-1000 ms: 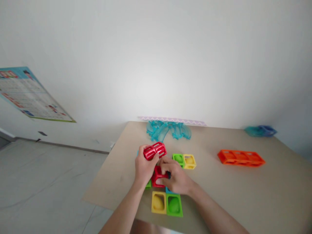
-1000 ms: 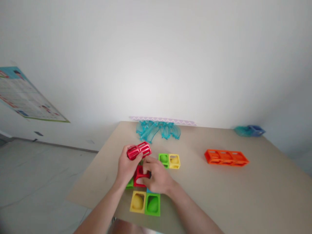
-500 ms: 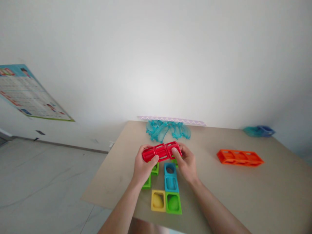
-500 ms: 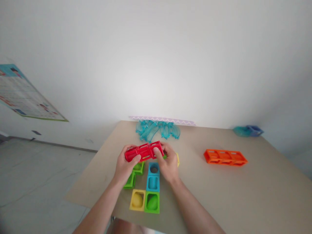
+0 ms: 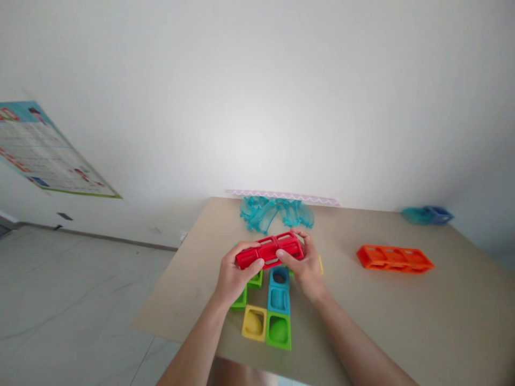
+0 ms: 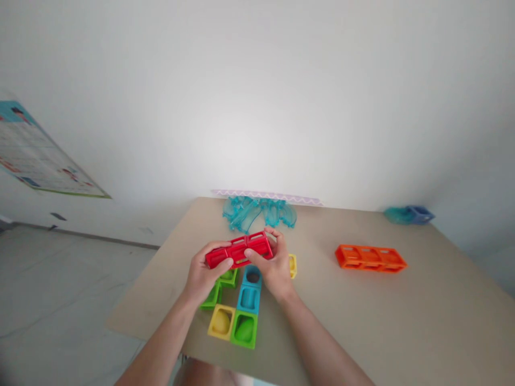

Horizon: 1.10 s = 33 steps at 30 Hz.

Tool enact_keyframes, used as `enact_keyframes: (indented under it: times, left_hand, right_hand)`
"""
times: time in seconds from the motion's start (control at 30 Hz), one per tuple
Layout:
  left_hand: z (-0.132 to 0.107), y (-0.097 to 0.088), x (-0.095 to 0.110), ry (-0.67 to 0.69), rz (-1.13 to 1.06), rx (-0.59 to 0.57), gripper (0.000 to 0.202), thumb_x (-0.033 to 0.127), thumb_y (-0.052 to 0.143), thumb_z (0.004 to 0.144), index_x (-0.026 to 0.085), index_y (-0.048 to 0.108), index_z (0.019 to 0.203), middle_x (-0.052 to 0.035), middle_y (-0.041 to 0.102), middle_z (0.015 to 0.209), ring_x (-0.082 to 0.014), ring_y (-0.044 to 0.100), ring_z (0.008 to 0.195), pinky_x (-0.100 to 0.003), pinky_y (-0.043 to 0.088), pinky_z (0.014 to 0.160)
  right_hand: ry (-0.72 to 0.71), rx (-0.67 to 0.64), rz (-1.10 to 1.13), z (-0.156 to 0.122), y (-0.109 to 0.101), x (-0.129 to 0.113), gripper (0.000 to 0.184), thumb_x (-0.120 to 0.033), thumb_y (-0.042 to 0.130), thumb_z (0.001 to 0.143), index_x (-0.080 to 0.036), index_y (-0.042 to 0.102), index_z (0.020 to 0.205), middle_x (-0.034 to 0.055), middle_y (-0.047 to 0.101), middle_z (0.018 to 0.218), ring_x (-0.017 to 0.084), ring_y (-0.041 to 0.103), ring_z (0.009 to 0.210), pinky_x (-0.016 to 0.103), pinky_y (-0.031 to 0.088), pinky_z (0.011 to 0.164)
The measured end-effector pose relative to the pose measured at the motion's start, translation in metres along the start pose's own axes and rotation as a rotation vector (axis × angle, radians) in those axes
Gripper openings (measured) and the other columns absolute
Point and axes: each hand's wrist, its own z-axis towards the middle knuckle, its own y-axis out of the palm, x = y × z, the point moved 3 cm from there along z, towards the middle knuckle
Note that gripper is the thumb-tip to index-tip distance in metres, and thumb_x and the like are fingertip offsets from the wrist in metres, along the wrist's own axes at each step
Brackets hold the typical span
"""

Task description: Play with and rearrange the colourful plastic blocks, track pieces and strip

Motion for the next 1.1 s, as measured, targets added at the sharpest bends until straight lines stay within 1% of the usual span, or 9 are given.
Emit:
enact_keyframes:
  times: [0.23, 0.33, 0.47, 0.63, 0.7, 0.8, 0.93, 1.03, 1.1]
  left_hand:
    - [0.0, -0.002, 0.0, 0.057, 0.03, -0.013, 0.028, 0.03, 0.074, 0.073, 0.018, 0.068, 0.098, -0.0061, 0.065, 0.105, -0.0184, 0.064, 0.091, -0.026, 0.053, 0.077]
    - [0.0, -0.001, 0.001, 0.047, 0.015, -0.02, 0.029, 0.03, 0.075, 0.072, 0.018, 0.069, 0.098, -0.0066, 0.064, 0.106, -0.0185, 0.065, 0.089, -0.026, 0.053, 0.075]
    - [0.001, -0.001, -0.002, 0.054, 0.02, 0.0, 0.028, 0.032, 0.075, 0.072, 0.018, 0.069, 0.096, -0.0065, 0.064, 0.104, -0.0184, 0.065, 0.089, -0.026, 0.053, 0.074]
    - [0.001, -0.004, 0.0, 0.152, 0.09, 0.074, 0.022, 0.034, 0.074, 0.074, 0.017, 0.07, 0.088, -0.0062, 0.066, 0.099, -0.0188, 0.066, 0.089, -0.03, 0.054, 0.08]
    - [-0.001, -0.005, 0.008, 0.252, 0.151, 0.02, 0.018, 0.03, 0.075, 0.073, 0.019, 0.072, 0.087, -0.0067, 0.066, 0.1, -0.0193, 0.066, 0.091, -0.031, 0.053, 0.082]
    - [-0.01, -0.002, 0.029, 0.408, 0.272, -0.168, 0.015, 0.025, 0.075, 0.072, 0.022, 0.074, 0.087, -0.0077, 0.066, 0.098, -0.0207, 0.065, 0.094, -0.034, 0.053, 0.083]
    - [-0.026, 0.009, 0.055, 0.483, 0.382, -0.394, 0.022, 0.027, 0.072, 0.076, 0.026, 0.074, 0.097, -0.0095, 0.068, 0.106, -0.0236, 0.065, 0.101, -0.038, 0.054, 0.087]
    - [-0.037, 0.018, 0.061, 0.49, 0.471, -0.472, 0.047, 0.032, 0.07, 0.079, 0.03, 0.062, 0.125, -0.0102, 0.062, 0.126, -0.0269, 0.054, 0.122, -0.043, 0.045, 0.103]
    - [-0.042, 0.02, 0.055, 0.45, 0.581, -0.462, 0.065, 0.038, 0.068, 0.081, 0.031, 0.045, 0.141, -0.0102, 0.049, 0.143, -0.0283, 0.042, 0.134, -0.045, 0.037, 0.11]
  right_hand:
    - [0.045, -0.043, 0.028, 0.006, -0.006, 0.011, 0.055, -0.042, 0.083, 0.063, -0.018, 0.059, 0.107, 0.0058, 0.072, 0.094, 0.023, 0.069, 0.08, 0.038, 0.058, 0.073]
    - [0.047, -0.098, 0.075, 0.008, -0.007, 0.015, 0.052, -0.041, 0.083, 0.063, -0.019, 0.06, 0.104, 0.0055, 0.072, 0.093, 0.023, 0.069, 0.08, 0.037, 0.058, 0.072]
    - [0.019, -0.084, 0.053, 0.008, -0.006, 0.013, 0.053, -0.041, 0.084, 0.062, -0.02, 0.059, 0.104, 0.0048, 0.072, 0.095, 0.023, 0.069, 0.08, 0.037, 0.057, 0.073]
    - [-0.075, -0.148, -0.062, 0.01, -0.011, 0.004, 0.058, -0.044, 0.084, 0.059, -0.021, 0.056, 0.105, 0.003, 0.069, 0.096, 0.022, 0.067, 0.085, 0.036, 0.055, 0.078]
    - [-0.171, -0.224, -0.186, 0.006, -0.019, -0.008, 0.061, -0.043, 0.083, 0.062, -0.021, 0.055, 0.111, 0.0045, 0.067, 0.102, 0.022, 0.066, 0.089, 0.037, 0.053, 0.081]
    - [-0.369, -0.367, -0.514, -0.012, -0.027, -0.038, 0.063, -0.037, 0.081, 0.067, -0.021, 0.054, 0.122, 0.0103, 0.064, 0.114, 0.026, 0.062, 0.102, 0.04, 0.049, 0.089]
    - [-0.539, -0.514, -0.869, -0.056, -0.029, -0.083, 0.044, -0.03, 0.07, 0.081, -0.021, 0.058, 0.122, 0.013, 0.066, 0.111, 0.028, 0.061, 0.104, 0.044, 0.044, 0.094]
    - [-0.492, -0.463, -0.979, -0.078, -0.05, -0.098, 0.038, -0.026, 0.064, 0.084, -0.022, 0.058, 0.121, 0.0127, 0.065, 0.113, 0.027, 0.06, 0.105, 0.041, 0.047, 0.092]
    - [-0.445, -0.36, -1.071, -0.083, -0.085, -0.096, 0.038, -0.025, 0.063, 0.084, -0.022, 0.057, 0.121, 0.0134, 0.064, 0.117, 0.028, 0.059, 0.109, 0.042, 0.048, 0.093]
